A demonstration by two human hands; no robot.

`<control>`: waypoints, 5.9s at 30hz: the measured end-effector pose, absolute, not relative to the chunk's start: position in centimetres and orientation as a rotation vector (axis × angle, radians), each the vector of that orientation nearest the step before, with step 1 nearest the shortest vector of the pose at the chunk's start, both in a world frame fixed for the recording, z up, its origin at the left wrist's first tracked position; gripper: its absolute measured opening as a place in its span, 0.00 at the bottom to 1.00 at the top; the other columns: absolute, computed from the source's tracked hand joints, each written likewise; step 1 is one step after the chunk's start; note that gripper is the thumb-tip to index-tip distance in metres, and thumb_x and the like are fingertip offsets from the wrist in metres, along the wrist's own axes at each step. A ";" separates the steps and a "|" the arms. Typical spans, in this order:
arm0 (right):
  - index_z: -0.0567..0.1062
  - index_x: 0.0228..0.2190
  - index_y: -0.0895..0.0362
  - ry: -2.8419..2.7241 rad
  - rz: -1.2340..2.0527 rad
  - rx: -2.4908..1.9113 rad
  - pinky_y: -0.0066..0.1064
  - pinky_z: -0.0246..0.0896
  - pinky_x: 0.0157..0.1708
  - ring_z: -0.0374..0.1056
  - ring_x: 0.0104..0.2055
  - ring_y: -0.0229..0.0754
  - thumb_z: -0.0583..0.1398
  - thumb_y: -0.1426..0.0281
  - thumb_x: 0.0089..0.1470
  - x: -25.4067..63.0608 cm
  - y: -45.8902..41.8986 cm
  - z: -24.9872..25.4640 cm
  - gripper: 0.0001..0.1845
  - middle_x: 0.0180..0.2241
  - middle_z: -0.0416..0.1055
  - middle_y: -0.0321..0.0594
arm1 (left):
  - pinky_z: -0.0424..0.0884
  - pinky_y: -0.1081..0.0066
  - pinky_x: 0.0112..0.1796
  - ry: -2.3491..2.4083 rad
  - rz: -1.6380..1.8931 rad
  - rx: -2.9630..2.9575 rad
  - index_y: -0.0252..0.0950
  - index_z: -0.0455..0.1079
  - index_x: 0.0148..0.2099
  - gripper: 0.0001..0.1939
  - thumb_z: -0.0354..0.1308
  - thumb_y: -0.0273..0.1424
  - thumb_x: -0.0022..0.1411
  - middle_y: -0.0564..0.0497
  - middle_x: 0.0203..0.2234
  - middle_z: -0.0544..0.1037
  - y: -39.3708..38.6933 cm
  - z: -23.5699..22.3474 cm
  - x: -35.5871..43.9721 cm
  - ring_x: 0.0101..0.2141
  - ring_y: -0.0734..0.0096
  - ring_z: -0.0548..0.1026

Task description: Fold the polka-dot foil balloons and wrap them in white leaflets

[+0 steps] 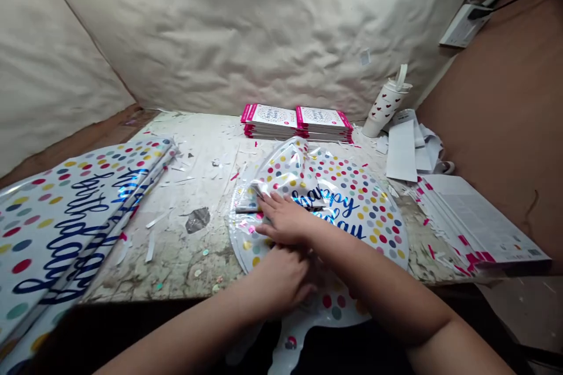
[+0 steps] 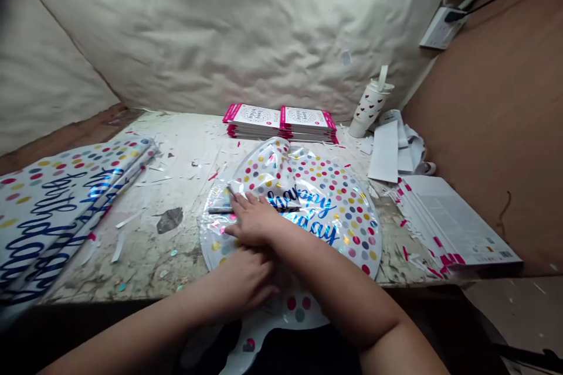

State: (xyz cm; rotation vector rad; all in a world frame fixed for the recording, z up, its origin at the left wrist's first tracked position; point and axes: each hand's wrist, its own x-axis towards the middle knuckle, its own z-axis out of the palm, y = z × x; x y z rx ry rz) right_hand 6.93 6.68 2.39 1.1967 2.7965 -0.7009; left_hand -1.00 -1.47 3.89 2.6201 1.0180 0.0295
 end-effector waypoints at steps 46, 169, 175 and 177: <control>0.70 0.48 0.56 3.451 -0.261 1.112 0.43 0.58 0.54 0.63 0.54 0.43 0.50 0.75 0.60 22.7 -1.8 -2.6 0.17 0.48 0.70 0.43 | 0.72 0.71 0.24 1.195 0.591 0.704 0.31 0.71 0.27 0.28 0.48 0.53 0.56 0.45 0.20 0.75 12.1 3.7 -5.7 0.21 0.69 0.74; 0.66 0.50 0.60 2.901 -0.267 2.069 0.45 0.59 0.47 0.63 0.51 0.53 0.46 0.67 0.60 19.2 3.7 1.2 0.20 0.49 0.67 0.54 | 0.56 0.77 0.13 1.544 0.253 1.044 0.37 0.62 0.27 0.14 0.56 0.42 0.54 0.57 0.10 0.64 7.4 1.5 0.9 0.09 0.77 0.60; 0.52 0.59 0.63 2.620 -0.462 1.969 0.54 0.35 0.59 0.37 0.64 0.55 0.43 0.54 0.59 17.6 4.2 -1.4 0.34 0.63 0.43 0.51 | 0.62 0.76 0.15 1.544 0.347 0.967 0.35 0.64 0.29 0.10 0.56 0.36 0.56 0.55 0.14 0.68 8.2 2.8 0.6 0.12 0.77 0.64; 0.48 0.60 0.65 2.534 -0.514 2.037 0.53 0.30 0.60 0.32 0.65 0.54 0.41 0.51 0.58 17.8 4.6 -1.9 0.38 0.63 0.38 0.52 | 0.69 0.75 0.22 1.515 0.424 0.947 0.34 0.66 0.33 0.09 0.55 0.35 0.57 0.51 0.22 0.74 7.9 3.8 -0.4 0.20 0.74 0.72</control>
